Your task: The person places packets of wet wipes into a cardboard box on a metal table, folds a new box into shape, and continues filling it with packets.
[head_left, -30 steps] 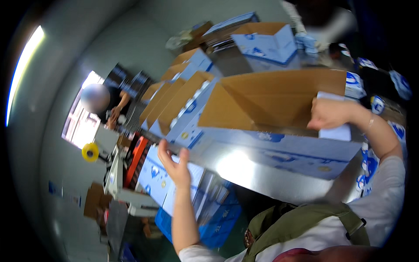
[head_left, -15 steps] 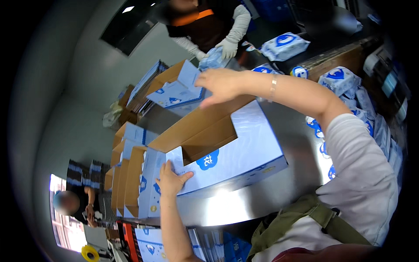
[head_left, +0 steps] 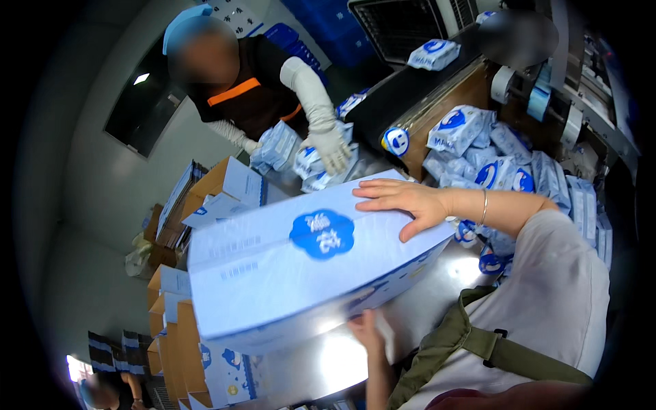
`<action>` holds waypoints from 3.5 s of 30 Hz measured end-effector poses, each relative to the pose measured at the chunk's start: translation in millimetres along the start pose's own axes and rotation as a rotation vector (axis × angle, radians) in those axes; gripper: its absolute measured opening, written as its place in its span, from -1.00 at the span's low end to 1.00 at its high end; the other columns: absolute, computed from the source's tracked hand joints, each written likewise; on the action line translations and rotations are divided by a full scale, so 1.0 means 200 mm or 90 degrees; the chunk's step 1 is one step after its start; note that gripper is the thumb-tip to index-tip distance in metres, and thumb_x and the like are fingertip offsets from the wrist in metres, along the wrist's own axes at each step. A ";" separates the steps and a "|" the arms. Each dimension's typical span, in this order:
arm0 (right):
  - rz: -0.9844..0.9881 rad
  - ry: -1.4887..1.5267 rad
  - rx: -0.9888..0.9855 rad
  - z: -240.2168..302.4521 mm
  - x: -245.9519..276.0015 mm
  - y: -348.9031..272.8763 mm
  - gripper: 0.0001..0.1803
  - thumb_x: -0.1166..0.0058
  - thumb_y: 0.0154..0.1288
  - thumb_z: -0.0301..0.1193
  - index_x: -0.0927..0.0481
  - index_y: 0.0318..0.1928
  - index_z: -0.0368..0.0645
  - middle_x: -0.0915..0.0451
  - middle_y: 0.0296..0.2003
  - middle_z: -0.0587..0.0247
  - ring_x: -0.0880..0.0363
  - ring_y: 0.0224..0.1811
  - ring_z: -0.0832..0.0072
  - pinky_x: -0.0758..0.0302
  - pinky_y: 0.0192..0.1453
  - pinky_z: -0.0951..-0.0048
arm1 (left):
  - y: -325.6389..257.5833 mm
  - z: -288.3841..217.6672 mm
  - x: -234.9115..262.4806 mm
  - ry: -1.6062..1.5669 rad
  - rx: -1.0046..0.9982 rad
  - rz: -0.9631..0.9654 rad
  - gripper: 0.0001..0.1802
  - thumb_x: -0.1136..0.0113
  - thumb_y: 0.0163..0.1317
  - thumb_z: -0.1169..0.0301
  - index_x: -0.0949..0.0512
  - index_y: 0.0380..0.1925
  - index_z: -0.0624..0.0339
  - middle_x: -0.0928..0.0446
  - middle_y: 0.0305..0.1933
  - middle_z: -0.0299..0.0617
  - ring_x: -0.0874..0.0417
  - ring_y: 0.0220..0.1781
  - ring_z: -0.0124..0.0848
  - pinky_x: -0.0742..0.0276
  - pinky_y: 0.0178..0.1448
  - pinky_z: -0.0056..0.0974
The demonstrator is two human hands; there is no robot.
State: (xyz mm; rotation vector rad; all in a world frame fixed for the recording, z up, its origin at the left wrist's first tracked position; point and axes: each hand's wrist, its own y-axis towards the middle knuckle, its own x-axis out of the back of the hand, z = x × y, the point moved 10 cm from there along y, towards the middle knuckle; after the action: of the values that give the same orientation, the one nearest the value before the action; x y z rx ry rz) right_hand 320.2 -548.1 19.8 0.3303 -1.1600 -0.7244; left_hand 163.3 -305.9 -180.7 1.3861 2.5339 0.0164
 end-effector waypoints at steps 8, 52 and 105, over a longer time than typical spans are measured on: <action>0.674 0.116 -0.137 0.33 -1.01 -0.13 -0.41 -0.05 0.27 -0.09 -0.37 0.25 -0.04 -0.42 0.21 0.10 -0.41 0.23 0.18 -0.31 0.32 0.23 | 0.30 -1.22 -0.32 0.525 -0.142 0.323 -0.68 -0.32 0.05 0.53 -0.53 -0.16 0.32 -0.64 -0.27 -0.07 -0.68 -0.26 -0.23 -0.59 -0.13 -0.24; 0.028 -0.271 -0.184 -0.45 -0.56 0.05 -0.25 -0.34 -0.28 -0.49 -0.48 0.11 0.00 -0.40 0.15 0.01 -0.28 0.29 0.06 -0.16 0.36 0.10 | 0.81 -0.96 1.15 1.104 0.186 -0.187 -0.59 -0.14 0.18 0.18 -0.54 -0.14 0.30 -0.59 -0.09 0.21 -0.60 0.00 0.11 -0.48 0.09 0.03; 0.124 -0.471 -0.347 -1.54 0.18 0.61 -0.05 -0.38 -0.37 -0.55 -0.45 0.23 0.13 -0.45 0.21 0.17 -0.31 0.34 0.24 0.04 0.48 -0.12 | 0.30 -0.05 0.11 0.940 -0.205 0.055 -0.31 -0.32 -0.01 0.07 -0.42 0.05 0.28 -0.36 0.14 0.12 -0.31 0.22 0.07 -0.13 0.28 0.11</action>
State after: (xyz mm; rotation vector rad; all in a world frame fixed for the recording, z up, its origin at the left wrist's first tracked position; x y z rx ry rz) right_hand 652.1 -522.0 -1.4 -0.5508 -1.5891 -0.9886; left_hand 199.3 -254.8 -168.7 1.5838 3.0889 2.0128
